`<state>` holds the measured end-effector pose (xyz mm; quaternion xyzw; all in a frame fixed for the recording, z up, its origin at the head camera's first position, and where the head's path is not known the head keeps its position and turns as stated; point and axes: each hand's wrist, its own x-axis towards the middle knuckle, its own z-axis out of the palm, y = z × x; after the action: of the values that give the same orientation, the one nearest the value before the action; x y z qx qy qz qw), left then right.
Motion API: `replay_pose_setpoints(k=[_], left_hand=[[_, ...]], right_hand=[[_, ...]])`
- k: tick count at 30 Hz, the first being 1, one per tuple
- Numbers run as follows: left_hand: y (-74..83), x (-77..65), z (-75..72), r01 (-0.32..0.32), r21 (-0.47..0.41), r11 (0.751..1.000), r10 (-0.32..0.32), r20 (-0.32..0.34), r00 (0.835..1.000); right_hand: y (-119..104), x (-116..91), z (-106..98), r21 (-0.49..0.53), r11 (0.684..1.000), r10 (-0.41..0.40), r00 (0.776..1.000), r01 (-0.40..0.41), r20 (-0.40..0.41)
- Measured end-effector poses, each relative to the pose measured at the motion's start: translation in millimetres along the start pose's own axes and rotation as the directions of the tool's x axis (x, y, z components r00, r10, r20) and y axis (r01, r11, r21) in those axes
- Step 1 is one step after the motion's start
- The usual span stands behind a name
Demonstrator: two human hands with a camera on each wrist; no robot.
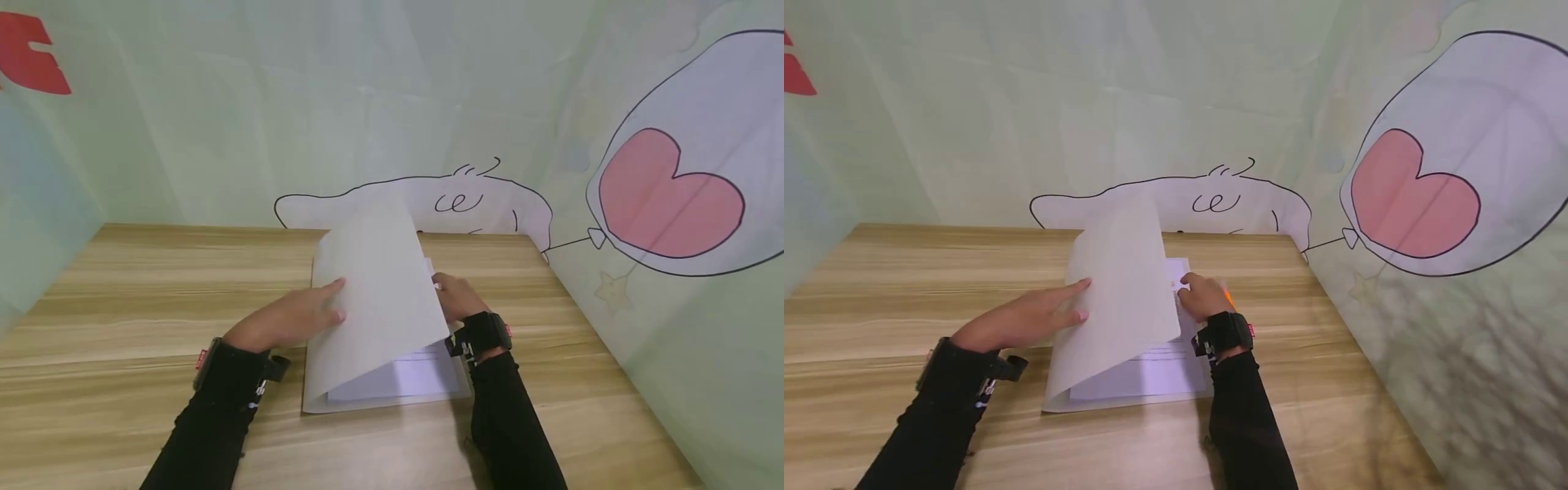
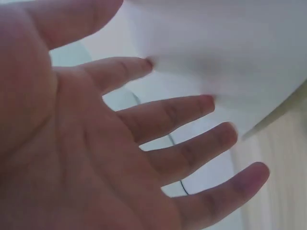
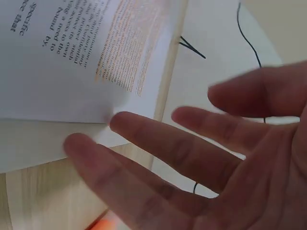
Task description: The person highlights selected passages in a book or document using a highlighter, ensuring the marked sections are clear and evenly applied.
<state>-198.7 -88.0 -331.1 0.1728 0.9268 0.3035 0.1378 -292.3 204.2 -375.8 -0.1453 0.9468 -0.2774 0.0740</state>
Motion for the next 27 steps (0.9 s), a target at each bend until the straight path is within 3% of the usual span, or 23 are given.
replay_pose_setpoints(k=[2, 4, 6, 8, 11, 13, 21, 27], left_hand=[[-0.8, 6.8, 6.2, 0.026, 0.032, 0.999, -0.026, 0.002, 1.0], [-1.6, 12.1, 12.0, 0.062, 0.073, 0.995, -0.062, -0.001, 0.998], [-2.4, 16.2, 17.6, 0.106, 0.116, 0.988, -0.106, -0.007, 0.994], [-2.5, 18.7, 22.9, 0.137, 0.159, 0.978, -0.136, -0.02, 0.991], [-2.3, 20.7, 30.0, 0.158, 0.201, 0.967, -0.15, -0.056, 0.987], [-1.4, 20.8, 33.4, 0.163, 0.225, 0.961, -0.147, -0.085, 0.985], [-0.9, 22.2, 41.6, 0.169, 0.365, 0.916, -0.112, -0.171, 0.979], [-3.0, 25.5, 50.2, 0.162, 0.485, 0.859, -0.061, -0.218, 0.974]], right_hand=[[6.1, 1.4, -3.7, 0.093, 0.996, 0.01, 1.0, -0.01, 0.005], [14.6, 2.4, -7.4, 0.22, 0.973, 0.071, 0.997, -0.075, 0.026], [25.2, 3.6, -10.1, 0.351, 0.924, 0.139, 0.988, -0.152, 0.062], [32.7, 3.5, -12.2, 0.468, 0.856, 0.196, 0.975, -0.22, 0.1], [38.4, 3.2, -13.8, 0.548, 0.795, 0.228, 0.965, -0.26, 0.127], [37.6, 2.5, -14.3, 0.574, 0.773, 0.236, 0.963, -0.269, 0.134], [32.7, 7.7, -10.8, 0.562, 0.777, 0.251, 0.958, -0.283, 0.135], [31.1, 7.4, -9.8, 0.551, 0.781, 0.275, 0.954, -0.294, 0.119]])
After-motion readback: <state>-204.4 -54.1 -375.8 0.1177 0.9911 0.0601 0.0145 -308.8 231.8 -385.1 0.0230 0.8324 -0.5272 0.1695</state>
